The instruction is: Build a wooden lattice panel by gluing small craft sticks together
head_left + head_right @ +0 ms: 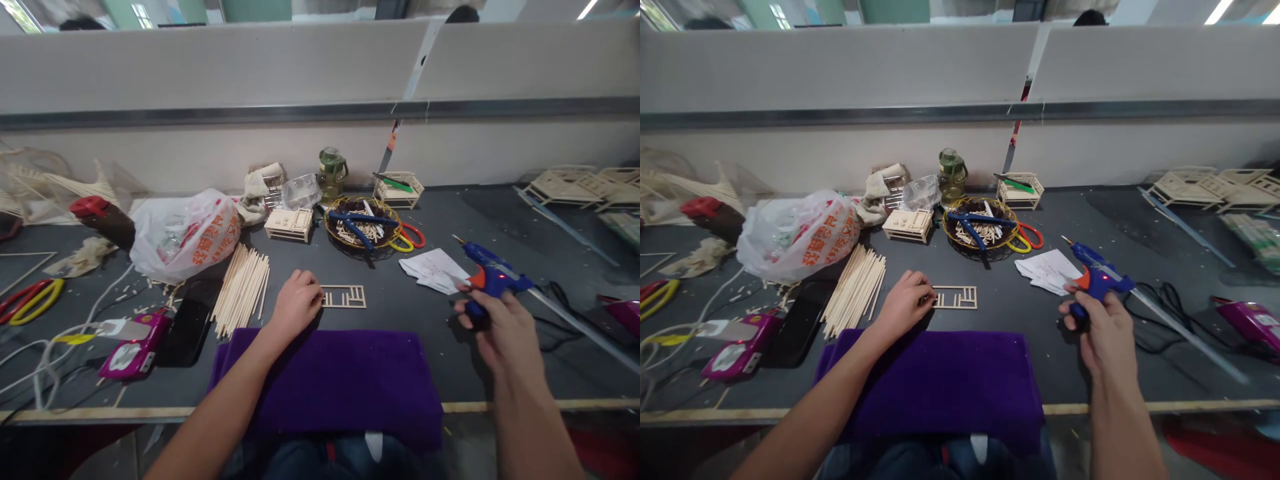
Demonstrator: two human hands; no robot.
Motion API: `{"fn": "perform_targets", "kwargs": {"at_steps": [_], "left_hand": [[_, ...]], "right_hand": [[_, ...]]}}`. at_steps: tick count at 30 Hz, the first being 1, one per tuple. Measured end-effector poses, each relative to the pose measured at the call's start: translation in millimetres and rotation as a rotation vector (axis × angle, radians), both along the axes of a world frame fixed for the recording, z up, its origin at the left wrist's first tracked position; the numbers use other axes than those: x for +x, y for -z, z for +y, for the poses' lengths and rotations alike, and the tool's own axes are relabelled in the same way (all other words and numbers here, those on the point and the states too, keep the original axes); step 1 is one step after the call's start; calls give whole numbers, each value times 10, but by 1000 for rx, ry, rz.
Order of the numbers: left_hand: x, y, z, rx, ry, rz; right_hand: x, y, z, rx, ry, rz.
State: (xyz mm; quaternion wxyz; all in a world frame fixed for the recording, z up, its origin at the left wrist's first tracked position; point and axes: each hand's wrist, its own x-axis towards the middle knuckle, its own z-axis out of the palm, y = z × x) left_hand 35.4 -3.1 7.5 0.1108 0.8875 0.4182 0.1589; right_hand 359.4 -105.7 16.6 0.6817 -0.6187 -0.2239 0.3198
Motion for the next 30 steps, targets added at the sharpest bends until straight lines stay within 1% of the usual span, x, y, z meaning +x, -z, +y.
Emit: {"fn": "perform_targets", "kwargs": {"at_steps": [2, 3, 6, 9, 11, 15, 19, 24, 27, 30], "left_hand": [[-6, -3, 4, -22, 5, -24], [-9, -6, 4, -34, 7, -35], [-12, -12, 4, -60, 9, -53], [-12, -11, 5, -68, 14, -51], [-13, -8, 5, -67, 16, -52], [-18, 0, 0, -67, 7, -48], [-21, 13, -4, -63, 2, -55], [-21, 34, -8, -59, 0, -75], [-22, 37, -9, -63, -1, -78], [-24, 30, -6, -65, 0, -73]], "right_hand": [[-92, -41, -7, 50, -19, -35], [-142, -63, -13, 49, -50, -45], [-304, -118, -36, 4, -209, -38], [-463, -136, -57, -71, -396, -72], [-570, -130, -61, -153, -505, -164], [-795, -99, -33, -278, -656, -352], [-962, -17, 26, -334, -735, -466], [-1007, 124, 82, -320, -771, -724], [-1003, 168, 96, -340, -786, -761], [-1006, 177, 102, -361, -790, -788]]}}
